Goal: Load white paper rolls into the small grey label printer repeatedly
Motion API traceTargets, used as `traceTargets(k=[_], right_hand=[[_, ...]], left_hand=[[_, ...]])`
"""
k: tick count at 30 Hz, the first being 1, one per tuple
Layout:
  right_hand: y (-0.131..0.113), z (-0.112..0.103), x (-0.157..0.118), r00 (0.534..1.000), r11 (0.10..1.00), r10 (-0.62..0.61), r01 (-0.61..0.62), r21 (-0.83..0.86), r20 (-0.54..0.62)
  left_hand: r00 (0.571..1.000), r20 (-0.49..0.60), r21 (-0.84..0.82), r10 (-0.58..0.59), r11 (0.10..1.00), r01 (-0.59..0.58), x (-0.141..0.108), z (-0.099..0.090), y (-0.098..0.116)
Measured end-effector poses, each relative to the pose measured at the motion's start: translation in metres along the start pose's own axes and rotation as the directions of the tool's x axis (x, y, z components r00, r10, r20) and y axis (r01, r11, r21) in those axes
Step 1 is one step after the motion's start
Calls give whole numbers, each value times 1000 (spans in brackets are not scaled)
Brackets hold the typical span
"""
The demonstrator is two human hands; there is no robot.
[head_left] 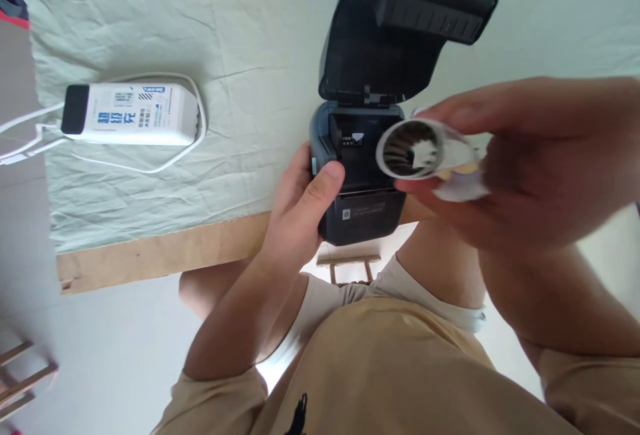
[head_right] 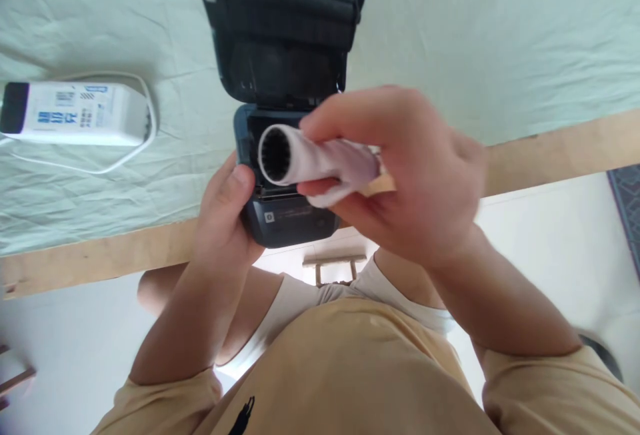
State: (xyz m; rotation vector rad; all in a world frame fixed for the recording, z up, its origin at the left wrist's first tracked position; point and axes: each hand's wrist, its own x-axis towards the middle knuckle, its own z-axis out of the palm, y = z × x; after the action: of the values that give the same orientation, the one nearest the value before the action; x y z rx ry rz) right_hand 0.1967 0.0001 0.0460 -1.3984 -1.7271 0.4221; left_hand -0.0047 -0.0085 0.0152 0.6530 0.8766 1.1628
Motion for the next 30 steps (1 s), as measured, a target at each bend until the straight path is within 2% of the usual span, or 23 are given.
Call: traceTargets(k=[3,6,8,13,16,18,19,20,23,25,28,30], right_hand=[[-10,17,8,963,954,-267,269,-129,37],[-3,22,13,925,901,-371,381,-209,89],[2,22,12,917,899,-386,399,-182,105],[0,22,1,918,904,-394,394,-168,34],[0,23,-9,896,887,-441,443,-126,44],[2,25,-16,872,864,-485,489,-118,61],[3,26,-20,864,855,-497,503,-124,78],[4,26,-23,857,847,-508,516,-126,88],[8,21,-28,850,845,-518,526,-98,97],[11,15,-25,844,840,-535,535,-87,27],[20,7,-10,886,885,-453,433,-172,-97],[28,7,3,906,902,-411,388,-189,-99]], left_hand=[[1000,8,17,1,1000,-1,0,0,0],[1000,-1,1,-9,1000,9,0,2,-1],[1000,-15,-11,0,1000,0,-1,3,-1],[999,18,-1,-46,999,46,-1,4,0],[1000,7,-20,0,1000,0,1,-3,-4],[996,82,9,42,999,-43,4,-11,-9],[984,146,10,103,994,-105,5,-16,-11],[977,196,34,86,995,-94,6,-20,-13],[980,182,75,77,993,-91,8,-26,-16],[985,147,75,89,992,-101,8,-26,-16],[986,139,65,95,992,-104,7,-23,-16],[986,140,73,95,992,-106,6,-23,-17]])
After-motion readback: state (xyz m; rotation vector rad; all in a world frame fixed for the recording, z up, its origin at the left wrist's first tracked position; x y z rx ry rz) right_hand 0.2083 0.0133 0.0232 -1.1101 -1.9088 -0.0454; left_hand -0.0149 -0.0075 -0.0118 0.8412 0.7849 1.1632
